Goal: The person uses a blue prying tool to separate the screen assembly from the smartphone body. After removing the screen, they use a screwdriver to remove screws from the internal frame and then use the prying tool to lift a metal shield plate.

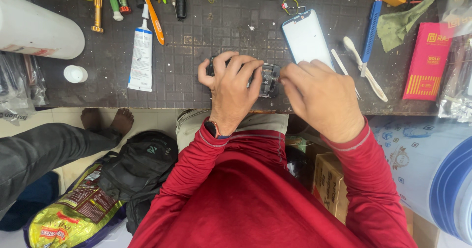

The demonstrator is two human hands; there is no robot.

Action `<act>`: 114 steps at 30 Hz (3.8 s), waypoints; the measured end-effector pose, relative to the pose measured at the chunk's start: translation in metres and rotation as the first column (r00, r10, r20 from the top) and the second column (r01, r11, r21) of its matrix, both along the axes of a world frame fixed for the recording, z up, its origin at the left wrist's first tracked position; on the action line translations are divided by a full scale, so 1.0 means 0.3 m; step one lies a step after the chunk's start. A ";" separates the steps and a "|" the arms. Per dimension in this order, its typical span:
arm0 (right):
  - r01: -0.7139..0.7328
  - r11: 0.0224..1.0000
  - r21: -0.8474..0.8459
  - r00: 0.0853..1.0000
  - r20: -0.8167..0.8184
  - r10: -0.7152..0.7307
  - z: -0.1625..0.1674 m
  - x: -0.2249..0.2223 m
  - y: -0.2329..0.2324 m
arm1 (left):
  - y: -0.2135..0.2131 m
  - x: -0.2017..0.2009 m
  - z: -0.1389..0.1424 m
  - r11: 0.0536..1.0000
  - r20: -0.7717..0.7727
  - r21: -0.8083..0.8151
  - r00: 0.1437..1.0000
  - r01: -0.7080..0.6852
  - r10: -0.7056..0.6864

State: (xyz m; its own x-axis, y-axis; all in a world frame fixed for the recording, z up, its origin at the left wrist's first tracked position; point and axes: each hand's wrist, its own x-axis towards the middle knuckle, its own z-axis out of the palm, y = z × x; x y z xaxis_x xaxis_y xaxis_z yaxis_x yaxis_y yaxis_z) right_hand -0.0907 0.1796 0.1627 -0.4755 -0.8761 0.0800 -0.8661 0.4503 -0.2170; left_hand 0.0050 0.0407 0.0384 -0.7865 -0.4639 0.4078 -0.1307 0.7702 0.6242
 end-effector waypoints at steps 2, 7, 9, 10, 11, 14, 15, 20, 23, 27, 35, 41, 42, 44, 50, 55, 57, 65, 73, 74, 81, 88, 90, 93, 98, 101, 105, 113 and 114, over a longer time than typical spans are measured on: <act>0.005 1.000 0.009 1.000 0.006 -0.005 0.008 0.002 0.007 | 0.001 0.002 0.001 1.000 -0.003 0.000 1.000 0.010 -0.010; 0.026 1.000 0.014 1.000 -0.018 -0.026 0.010 0.009 -0.003 | 0.003 0.003 0.005 1.000 -0.010 0.000 1.000 0.015 -0.015; 0.039 0.997 0.071 0.997 -0.074 -0.034 0.009 0.008 -0.005 | 0.001 0.001 0.006 1.000 -0.013 -0.004 1.000 0.016 -0.016; 0.035 0.997 0.074 0.996 -0.084 -0.029 0.008 0.007 -0.006 | 0.001 0.003 0.006 1.000 -0.014 -0.004 1.000 0.019 -0.019; 0.034 0.996 0.078 0.995 -0.095 -0.026 0.007 0.007 -0.007 | 0.001 0.003 0.007 1.000 -0.015 -0.003 1.000 0.024 -0.024; -0.004 1.000 0.030 0.999 -0.034 0.005 0.009 0.001 -0.001 | 0.004 0.003 0.007 1.000 -0.014 -0.013 1.000 0.018 -0.018; -0.023 1.000 0.001 1.000 0.002 0.023 0.009 0.001 0.000 | 0.002 0.003 0.007 1.000 -0.014 -0.013 1.000 0.021 -0.022; 0.017 0.999 0.041 1.000 -0.019 -0.016 0.006 0.007 0.001 | 0.002 0.005 0.006 1.000 -0.018 -0.013 0.999 0.027 -0.027; 0.048 0.995 0.090 0.998 -0.043 -0.045 0.003 0.000 -0.004 | 0.000 0.004 0.007 0.999 -0.019 -0.018 0.999 0.029 -0.029; -0.015 1.000 -0.005 1.000 0.024 0.015 0.015 -0.005 0.005 | -0.002 0.005 0.010 0.999 -0.020 -0.011 0.999 0.032 -0.032; 0.047 0.996 0.081 0.999 -0.031 -0.044 0.009 0.009 -0.013 | -0.003 0.009 0.014 0.999 -0.020 -0.002 0.999 0.047 -0.047; -0.033 0.999 0.019 0.998 0.062 0.032 0.018 -0.005 0.007 | 0.000 0.008 0.014 0.999 -0.011 -0.009 0.999 0.040 -0.040; -0.042 0.999 0.014 0.995 0.096 0.040 0.018 -0.006 0.008 | -0.002 0.009 0.014 0.999 -0.010 -0.013 0.999 0.038 -0.039; -0.026 0.999 -0.021 0.996 0.082 0.028 0.014 -0.003 0.006 | 0.001 0.008 0.012 0.999 -0.008 -0.015 0.999 0.039 -0.039; 0.089 0.990 0.111 0.995 -0.050 -0.084 -0.002 -0.003 -0.009 | 0.000 0.008 0.011 0.999 -0.010 -0.007 0.999 0.044 -0.044; -0.036 0.999 0.001 0.999 0.020 0.036 0.016 -0.004 -0.002 | 0.000 0.008 0.009 0.999 -0.007 -0.015 0.999 0.041 -0.041; -0.046 0.999 0.002 0.998 0.042 0.046 0.023 -0.001 -0.002 | 0.002 0.008 0.008 0.999 -0.007 -0.013 0.999 0.042 -0.042; 0.077 0.994 0.073 0.996 -0.047 -0.074 0.012 0.000 -0.012 | -0.002 0.010 0.011 0.998 -0.001 -0.001 0.998 0.056 -0.056; -0.001 0.999 -0.052 0.998 0.056 0.004 0.026 -0.011 0.017 | 0.000 0.013 0.009 0.998 -0.008 -0.010 0.998 0.057 -0.057; 0.003 0.996 -0.089 0.995 0.096 0.006 0.027 -0.014 0.019 | -0.001 0.013 0.008 0.998 -0.009 -0.008 0.998 0.056 -0.057; 0.312 0.872 -0.376 0.847 0.527 -0.076 0.005 -0.028 0.083 | -0.005 0.014 0.021 0.996 0.010 -0.004 0.995 0.094 -0.094; 0.629 0.593 -0.502 0.559 0.823 0.104 -0.154 -0.008 0.191 | -0.088 0.025 0.073 0.938 0.060 0.022 0.936 0.347 -0.348; 0.696 0.553 -0.458 0.524 0.851 0.046 -0.205 0.012 0.214 | -0.123 0.027 0.090 0.912 0.122 -0.012 0.906 0.409 -0.405; 0.764 0.491 -0.418 0.447 0.892 0.065 -0.279 0.043 0.217 | -0.154 0.023 0.112 0.884 0.231 -0.049 0.866 0.465 -0.443; 0.818 0.428 -0.385 0.380 0.919 0.101 -0.338 0.084 0.209 | -0.157 -0.006 0.136 0.868 0.288 -0.055 0.840 0.493 -0.459; 0.829 0.394 -0.396 0.397 0.914 0.081 -0.340 0.105 0.198 | -0.156 -0.029 0.143 0.871 0.308 0.000 0.829 0.491 -0.467; 0.793 0.440 -0.422 0.474 0.881 -0.009 -0.306 0.114 0.174 | -0.160 -0.043 0.151 0.880 0.347 0.023 0.821 0.475 -0.453; 0.520 0.795 -0.313 0.854 0.167 -0.493 -0.236 0.078 0.101 | -0.178 -0.039 0.137 0.924 0.447 0.188 0.808 0.334 -0.384; 0.498 0.816 -0.295 0.866 0.116 -0.487 -0.237 0.072 0.091 | -0.180 -0.033 0.136 0.934 0.425 0.186 0.832 0.304 -0.356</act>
